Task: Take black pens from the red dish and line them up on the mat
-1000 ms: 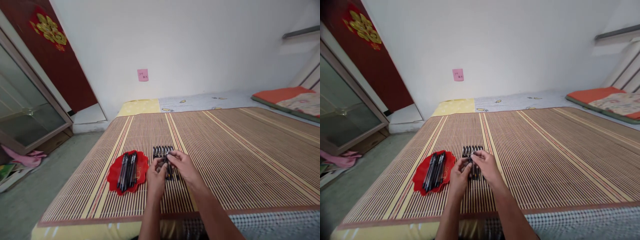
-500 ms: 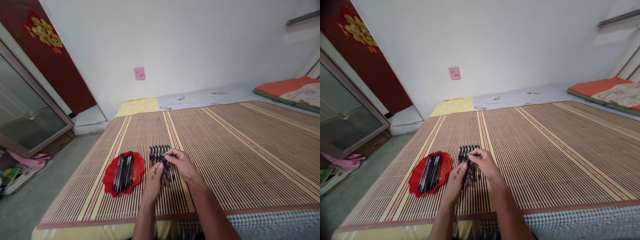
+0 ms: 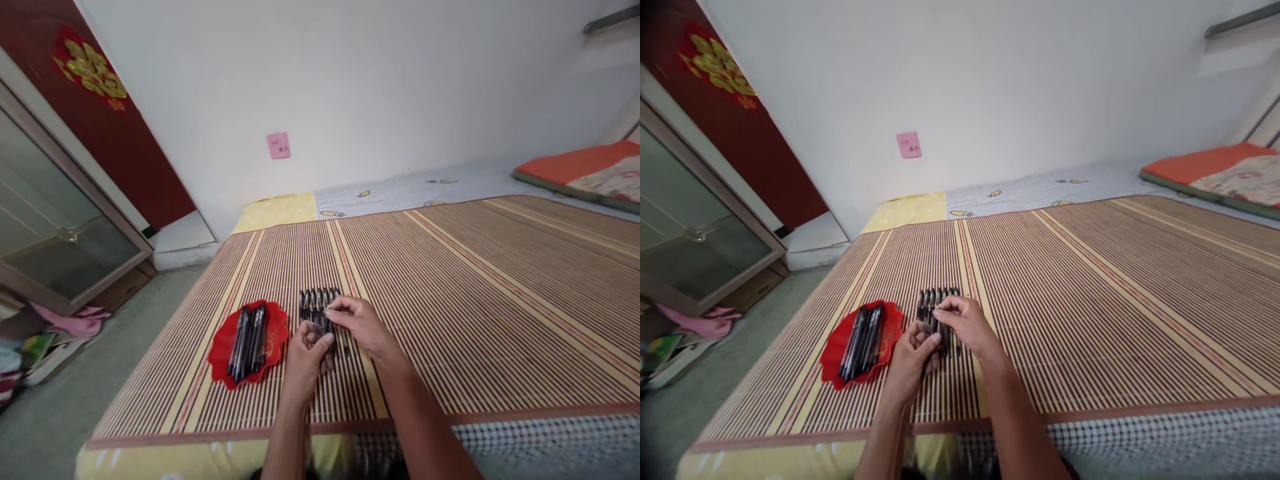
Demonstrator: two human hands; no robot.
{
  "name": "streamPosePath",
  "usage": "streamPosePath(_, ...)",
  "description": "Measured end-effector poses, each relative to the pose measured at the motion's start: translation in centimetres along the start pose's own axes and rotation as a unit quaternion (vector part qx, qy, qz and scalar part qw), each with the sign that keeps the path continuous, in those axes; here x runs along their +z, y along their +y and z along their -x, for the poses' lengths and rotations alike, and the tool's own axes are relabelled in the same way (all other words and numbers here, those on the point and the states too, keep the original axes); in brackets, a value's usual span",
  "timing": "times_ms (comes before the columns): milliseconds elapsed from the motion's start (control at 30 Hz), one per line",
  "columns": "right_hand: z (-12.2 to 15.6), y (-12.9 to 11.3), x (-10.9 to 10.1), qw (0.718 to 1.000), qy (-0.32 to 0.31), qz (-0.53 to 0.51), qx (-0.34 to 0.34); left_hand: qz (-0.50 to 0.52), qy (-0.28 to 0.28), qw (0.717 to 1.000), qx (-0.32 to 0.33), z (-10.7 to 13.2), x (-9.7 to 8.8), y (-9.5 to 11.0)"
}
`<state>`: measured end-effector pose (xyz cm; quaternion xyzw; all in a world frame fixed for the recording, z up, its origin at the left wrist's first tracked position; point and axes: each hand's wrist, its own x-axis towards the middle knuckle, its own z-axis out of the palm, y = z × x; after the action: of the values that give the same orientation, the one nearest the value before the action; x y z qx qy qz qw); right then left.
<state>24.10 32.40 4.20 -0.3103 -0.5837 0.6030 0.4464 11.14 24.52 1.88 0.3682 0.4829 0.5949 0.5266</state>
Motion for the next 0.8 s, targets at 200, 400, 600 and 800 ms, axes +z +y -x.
streamPosePath(200,-0.1,0.4,-0.1,1.000,-0.011,-0.020,0.004,0.073,-0.032,0.995,-0.056,0.2,0.1,0.2)
streamPosePath(400,0.0,0.5,-0.2,1.000,-0.003,-0.028,0.013,0.012,-0.018,0.999,-0.029,0.2,0.3,0.1)
streamPosePath(600,-0.1,0.8,-0.6,0.996,0.012,-0.073,0.049,0.057,-0.049,0.992,-0.105,0.5,0.2,0.0)
streamPosePath(800,-0.6,0.9,-1.3,0.977,0.144,-0.155,0.005,0.018,-0.074,0.991,-0.114,0.4,-0.3,-0.3)
